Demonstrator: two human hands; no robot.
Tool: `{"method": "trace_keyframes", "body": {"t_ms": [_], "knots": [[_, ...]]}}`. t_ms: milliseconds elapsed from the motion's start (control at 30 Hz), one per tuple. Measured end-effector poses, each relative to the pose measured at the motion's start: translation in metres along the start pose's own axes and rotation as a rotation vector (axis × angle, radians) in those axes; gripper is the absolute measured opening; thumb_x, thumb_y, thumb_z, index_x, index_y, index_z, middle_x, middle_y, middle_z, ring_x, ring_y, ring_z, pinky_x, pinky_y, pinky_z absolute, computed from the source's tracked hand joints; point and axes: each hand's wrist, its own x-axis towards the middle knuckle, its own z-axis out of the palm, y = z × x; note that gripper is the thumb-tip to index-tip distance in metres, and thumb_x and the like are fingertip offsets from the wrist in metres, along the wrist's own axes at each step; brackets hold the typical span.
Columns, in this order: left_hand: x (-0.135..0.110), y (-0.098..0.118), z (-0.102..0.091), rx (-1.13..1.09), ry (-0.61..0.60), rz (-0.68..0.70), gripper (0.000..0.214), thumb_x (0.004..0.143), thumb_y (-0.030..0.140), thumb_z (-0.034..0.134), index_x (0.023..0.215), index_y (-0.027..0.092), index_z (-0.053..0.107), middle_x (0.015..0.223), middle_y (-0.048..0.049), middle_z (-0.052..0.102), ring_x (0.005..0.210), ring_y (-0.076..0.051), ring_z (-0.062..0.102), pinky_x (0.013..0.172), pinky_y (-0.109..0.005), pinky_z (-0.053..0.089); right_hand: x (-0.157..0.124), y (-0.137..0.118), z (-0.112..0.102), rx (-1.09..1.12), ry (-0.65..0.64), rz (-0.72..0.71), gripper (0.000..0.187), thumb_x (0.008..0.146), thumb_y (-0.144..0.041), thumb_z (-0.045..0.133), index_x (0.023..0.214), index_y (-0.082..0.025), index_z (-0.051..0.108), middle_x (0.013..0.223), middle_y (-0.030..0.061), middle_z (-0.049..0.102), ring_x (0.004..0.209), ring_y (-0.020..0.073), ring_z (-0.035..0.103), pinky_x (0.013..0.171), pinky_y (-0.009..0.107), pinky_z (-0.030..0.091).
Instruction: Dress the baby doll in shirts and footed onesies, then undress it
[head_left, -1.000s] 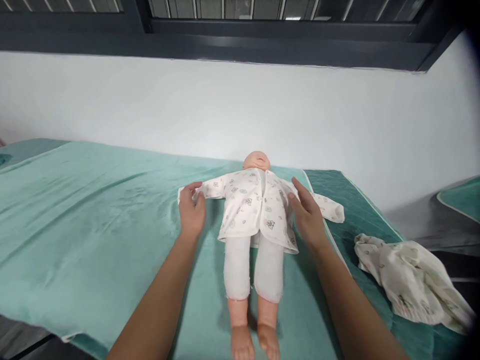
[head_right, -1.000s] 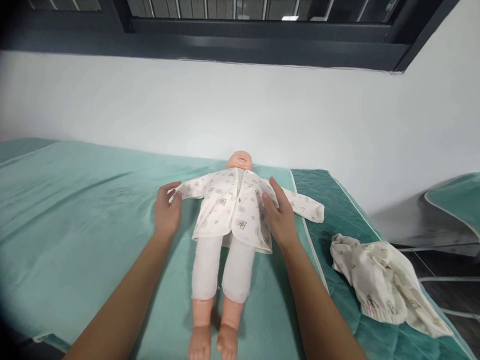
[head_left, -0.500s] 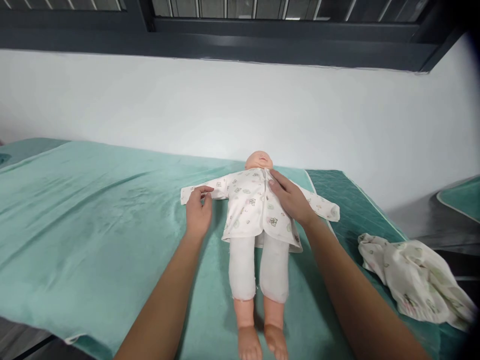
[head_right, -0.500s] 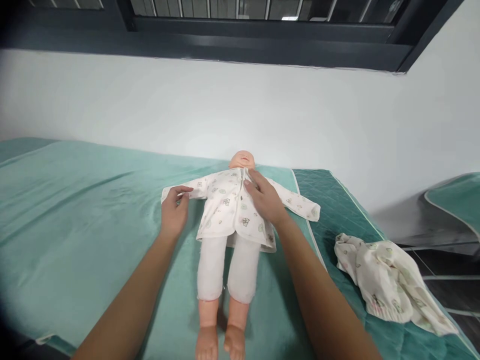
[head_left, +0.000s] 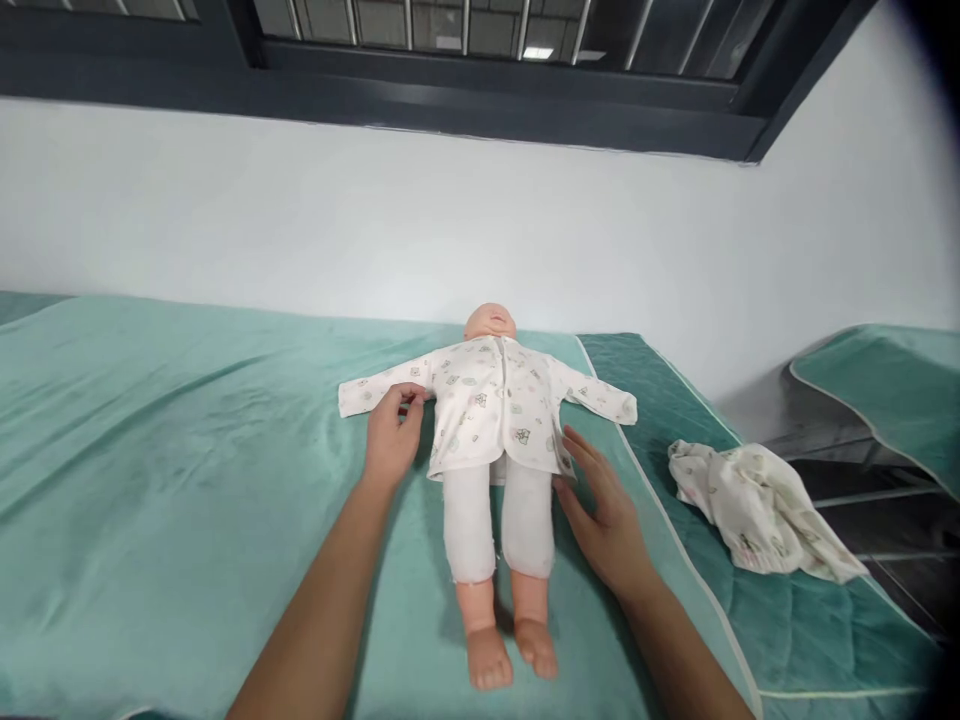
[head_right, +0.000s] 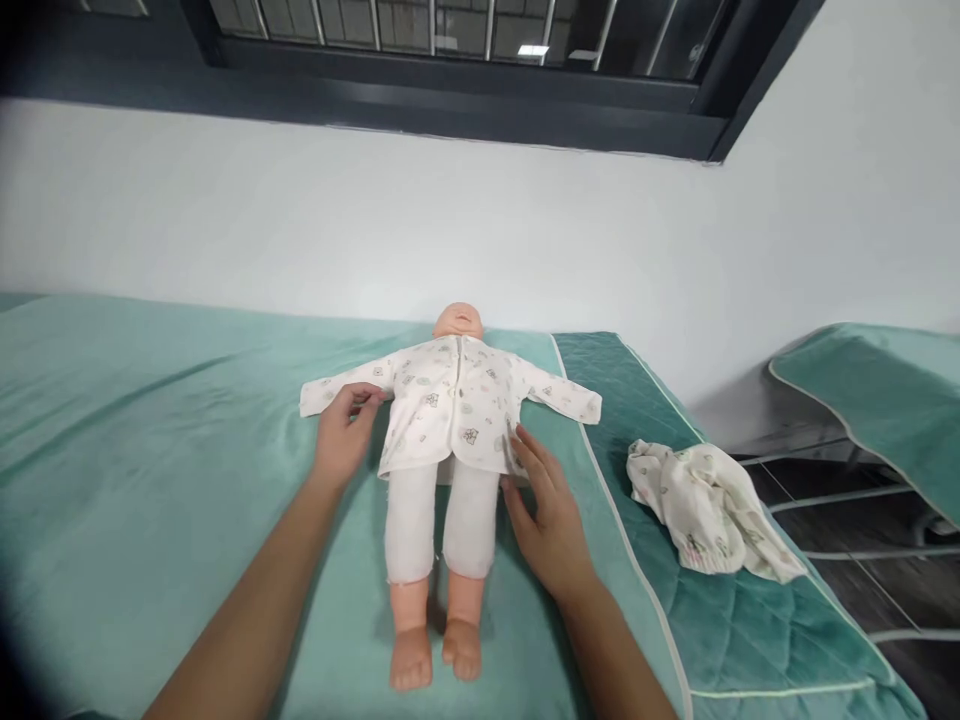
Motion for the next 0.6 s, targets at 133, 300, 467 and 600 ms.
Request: {"method": "trace_keyframes", "body": {"t_ms": [133, 300, 467, 600], "knots": [[-0.003, 0.008, 0.000, 0.019, -0.067, 0.114, 0.014, 0.087, 0.022, 0.055, 0.094, 0.023, 0.066, 0.097, -0.0032, 0.066, 0.091, -0.019, 0.061, 0.078, -0.032, 0.047, 0.005, 0.004, 0.005, -0.033, 0.025, -0.033, 0.049, 0.093, -0.017, 0.050, 0.140, -0.030, 0.048, 0.146, 0.0084, 0.047, 0.134, 0.0251, 0.045, 0.109, 0.050, 0.042], [-0.019, 0.023, 0.000, 0.039, -0.101, 0.280, 0.015, 0.086, 0.023, 0.058, 0.099, 0.024, 0.066, 0.099, -0.0044, 0.061, 0.094, -0.020, 0.058, 0.083, -0.034, 0.047, 0.006, 0.010, 0.006, -0.044, 0.129, -0.001, 0.033, 0.091, -0.014, 0.048, 0.119, -0.025, 0.061, 0.118, 0.0086, 0.061, 0.112, 0.0232, 0.058, 0.095, 0.043, 0.049], [-0.054, 0.042, 0.001, 0.122, -0.203, 0.406, 0.028, 0.081, 0.024, 0.066, 0.109, 0.027, 0.066, 0.110, -0.0077, 0.054, 0.107, -0.024, 0.053, 0.097, -0.041, 0.044, 0.006, 0.012, 0.004, -0.027, 0.202, 0.043, 0.025, 0.091, -0.013, 0.046, 0.107, -0.023, 0.062, 0.105, 0.0080, 0.063, 0.101, 0.0230, 0.060, 0.087, 0.041, 0.050], [-0.070, 0.047, 0.004, 0.174, -0.251, 0.406, 0.037, 0.079, 0.018, 0.065, 0.115, 0.027, 0.063, 0.110, -0.0076, 0.050, 0.107, -0.024, 0.050, 0.097, -0.041, 0.044, 0.005, 0.007, 0.005, -0.057, 0.200, -0.025, 0.032, 0.089, -0.013, 0.050, 0.119, -0.024, 0.058, 0.116, 0.0095, 0.060, 0.111, 0.0246, 0.056, 0.095, 0.046, 0.047]]}}
